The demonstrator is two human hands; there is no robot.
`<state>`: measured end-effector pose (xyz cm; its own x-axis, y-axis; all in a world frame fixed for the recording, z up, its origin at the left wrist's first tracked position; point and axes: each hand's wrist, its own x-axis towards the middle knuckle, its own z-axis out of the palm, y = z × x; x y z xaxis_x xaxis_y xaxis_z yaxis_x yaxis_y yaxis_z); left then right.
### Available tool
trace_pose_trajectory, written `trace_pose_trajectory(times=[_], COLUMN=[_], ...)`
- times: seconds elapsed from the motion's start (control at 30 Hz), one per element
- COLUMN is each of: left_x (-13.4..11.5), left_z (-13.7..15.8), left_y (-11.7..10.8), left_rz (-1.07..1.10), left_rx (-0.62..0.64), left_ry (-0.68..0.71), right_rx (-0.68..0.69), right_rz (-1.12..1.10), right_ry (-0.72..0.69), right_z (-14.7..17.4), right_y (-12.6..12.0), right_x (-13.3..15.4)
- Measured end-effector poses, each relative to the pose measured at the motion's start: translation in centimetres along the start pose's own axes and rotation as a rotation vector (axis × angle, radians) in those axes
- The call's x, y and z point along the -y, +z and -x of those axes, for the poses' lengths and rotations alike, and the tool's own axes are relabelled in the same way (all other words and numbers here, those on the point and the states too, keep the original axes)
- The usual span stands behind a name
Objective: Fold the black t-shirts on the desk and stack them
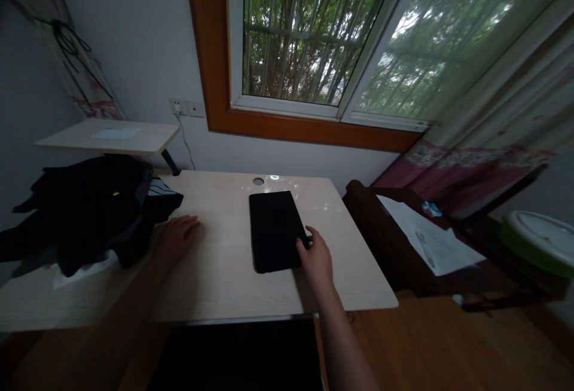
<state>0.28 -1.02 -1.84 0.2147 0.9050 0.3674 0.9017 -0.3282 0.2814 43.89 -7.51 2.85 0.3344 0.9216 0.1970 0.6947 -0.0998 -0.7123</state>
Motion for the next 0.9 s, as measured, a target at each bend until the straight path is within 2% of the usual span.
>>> trace_pose_trajectory(times=[0.07,0.17,0.3,0.43,0.6,0.67,0.77,0.83,0.9], left_x=[-0.2,-0.2,0.1,0.2,0.0,0.1,0.3,0.6,1.1], left_z=[0.0,0.0,0.0,0.0,0.1,0.1,0.0,0.0,-0.1], left_y=[-0.2,-0.2,0.0,0.1,0.1,0.1,0.1,0.1,0.2], left_rz=[-0.002,-0.006,0.003,0.012,0.03,0.05,0.105,0.153,0.192], left_rx=[0.005,0.014,0.018,0.02,0.02,0.013,-0.011,-0.041,-0.075], left_ry=[-0.002,-0.005,-0.001,-0.006,-0.013,-0.022,-0.06,-0.11,-0.182], right_rx=[0.053,0.135,0.114,0.074,0.073,0.145,0.472,0.624,0.66], right_rz=[0.034,-0.034,-0.179,-0.335,-0.395,-0.399,-0.427,-0.435,-0.425], right_ry=[0.015,0.025,-0.015,-0.069,-0.272,-0.363,-0.568,-0.659,-0.689], right_z=[-0.2,-0.5,-0.8,-0.7,0.8,2.3,4.9,6.1,6.5], right_y=[-0.4,-0.8,-1.0,-0.3,2.0,3.1,4.5,5.1,5.7], right_x=[-0.1,0.0,1.4,4.6,10.6,13.1,16.2,17.2,17.0])
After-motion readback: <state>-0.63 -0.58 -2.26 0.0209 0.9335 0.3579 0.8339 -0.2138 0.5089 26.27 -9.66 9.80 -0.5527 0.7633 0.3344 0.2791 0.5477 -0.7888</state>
